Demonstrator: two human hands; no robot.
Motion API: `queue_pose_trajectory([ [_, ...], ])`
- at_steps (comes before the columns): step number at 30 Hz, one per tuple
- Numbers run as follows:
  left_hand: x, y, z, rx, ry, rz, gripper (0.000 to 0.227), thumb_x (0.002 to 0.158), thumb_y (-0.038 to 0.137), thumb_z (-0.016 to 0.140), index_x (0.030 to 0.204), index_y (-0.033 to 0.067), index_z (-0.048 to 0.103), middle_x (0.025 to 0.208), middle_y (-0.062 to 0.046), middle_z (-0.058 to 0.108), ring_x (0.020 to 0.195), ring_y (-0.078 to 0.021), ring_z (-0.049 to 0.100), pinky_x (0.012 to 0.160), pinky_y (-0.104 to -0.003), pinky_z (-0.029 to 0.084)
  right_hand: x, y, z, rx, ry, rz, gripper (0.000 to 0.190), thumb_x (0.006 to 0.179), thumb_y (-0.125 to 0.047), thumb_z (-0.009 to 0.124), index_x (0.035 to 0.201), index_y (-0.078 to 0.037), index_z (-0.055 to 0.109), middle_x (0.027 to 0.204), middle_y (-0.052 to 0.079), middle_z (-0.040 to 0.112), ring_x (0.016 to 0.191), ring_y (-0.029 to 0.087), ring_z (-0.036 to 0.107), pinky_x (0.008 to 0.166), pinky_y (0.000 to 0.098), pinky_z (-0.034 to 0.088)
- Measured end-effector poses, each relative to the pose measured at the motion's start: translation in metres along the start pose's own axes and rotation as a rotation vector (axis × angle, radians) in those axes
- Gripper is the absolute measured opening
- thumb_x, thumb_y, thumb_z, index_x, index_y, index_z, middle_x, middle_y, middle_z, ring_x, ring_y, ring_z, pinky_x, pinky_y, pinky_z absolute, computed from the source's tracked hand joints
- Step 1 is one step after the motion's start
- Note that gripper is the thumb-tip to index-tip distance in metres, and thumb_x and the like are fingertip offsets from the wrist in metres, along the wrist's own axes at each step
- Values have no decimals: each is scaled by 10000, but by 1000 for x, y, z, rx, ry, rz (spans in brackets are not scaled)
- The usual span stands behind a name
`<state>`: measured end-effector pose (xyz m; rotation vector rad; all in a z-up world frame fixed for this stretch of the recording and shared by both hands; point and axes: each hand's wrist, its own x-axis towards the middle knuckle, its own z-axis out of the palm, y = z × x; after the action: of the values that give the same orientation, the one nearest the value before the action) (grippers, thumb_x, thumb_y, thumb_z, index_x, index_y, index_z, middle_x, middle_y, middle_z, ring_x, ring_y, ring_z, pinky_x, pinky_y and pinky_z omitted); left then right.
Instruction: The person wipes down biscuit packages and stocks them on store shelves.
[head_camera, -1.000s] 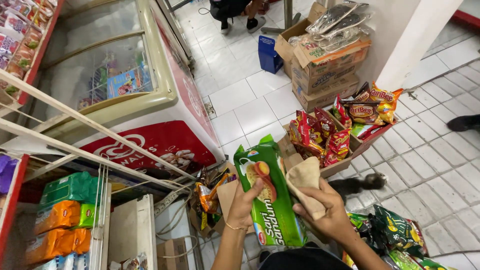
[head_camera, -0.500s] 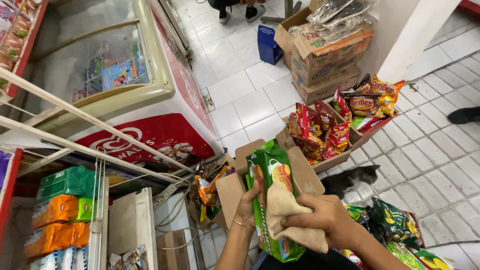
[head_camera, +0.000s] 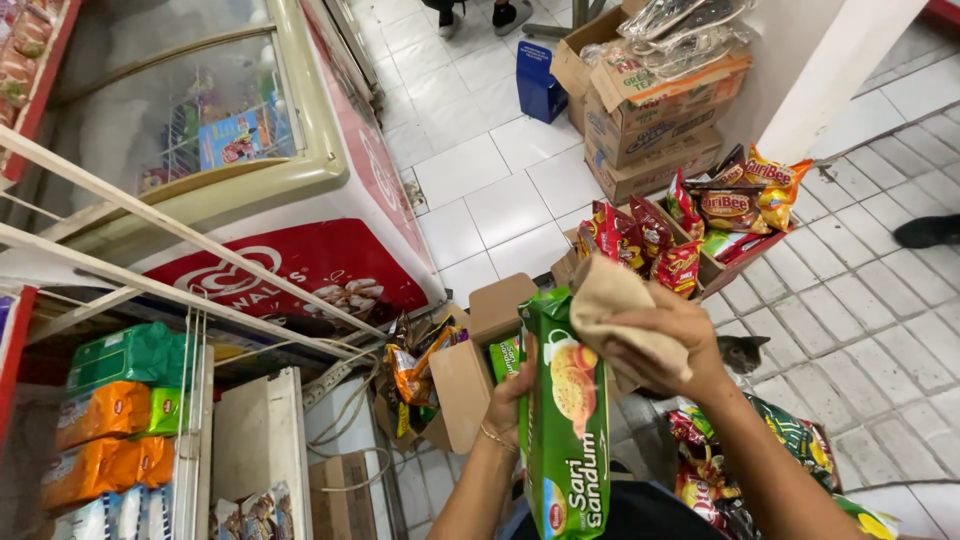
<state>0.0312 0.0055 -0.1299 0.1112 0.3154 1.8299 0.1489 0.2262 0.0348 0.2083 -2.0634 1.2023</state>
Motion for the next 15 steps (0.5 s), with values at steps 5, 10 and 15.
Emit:
queue_pose_trajectory([
  [5, 7, 6, 79, -122, -316, -26, 701, 966, 400, 729, 1481, -29, 526, 1361, -241, 662, 1225, -394, 677, 1029, -508, 575, -29, 49, 11, 53, 141, 195, 236, 861, -83, 789, 1077, -2, 738, 1004, 85, 742, 901, 168, 701, 824, 283, 551],
  [10, 17, 7, 38, -108, -327, -27, 687, 862, 382, 740, 1404, 1, 556, 1283, -207, 688, 1127, -377, 697, 1027, -516, 569, -48, 54, 42, 174, 184, 364, 238, 887, -63, 771, 1092, 41, 710, 1016, 87, 743, 909, 135, 668, 812, 276, 547],
  [15, 16, 16, 58, 218, 42, 292, 761, 943, 292, 699, 1602, 165, 339, 1465, -111, 536, 1287, -255, 598, 1083, -411, 521, -48, 53, 56, 534, 437, 632, 426, 896, -85, 753, 1275, 73, 641, 1160, 117, 722, 1031, 154, 667, 901, 296, 557],
])
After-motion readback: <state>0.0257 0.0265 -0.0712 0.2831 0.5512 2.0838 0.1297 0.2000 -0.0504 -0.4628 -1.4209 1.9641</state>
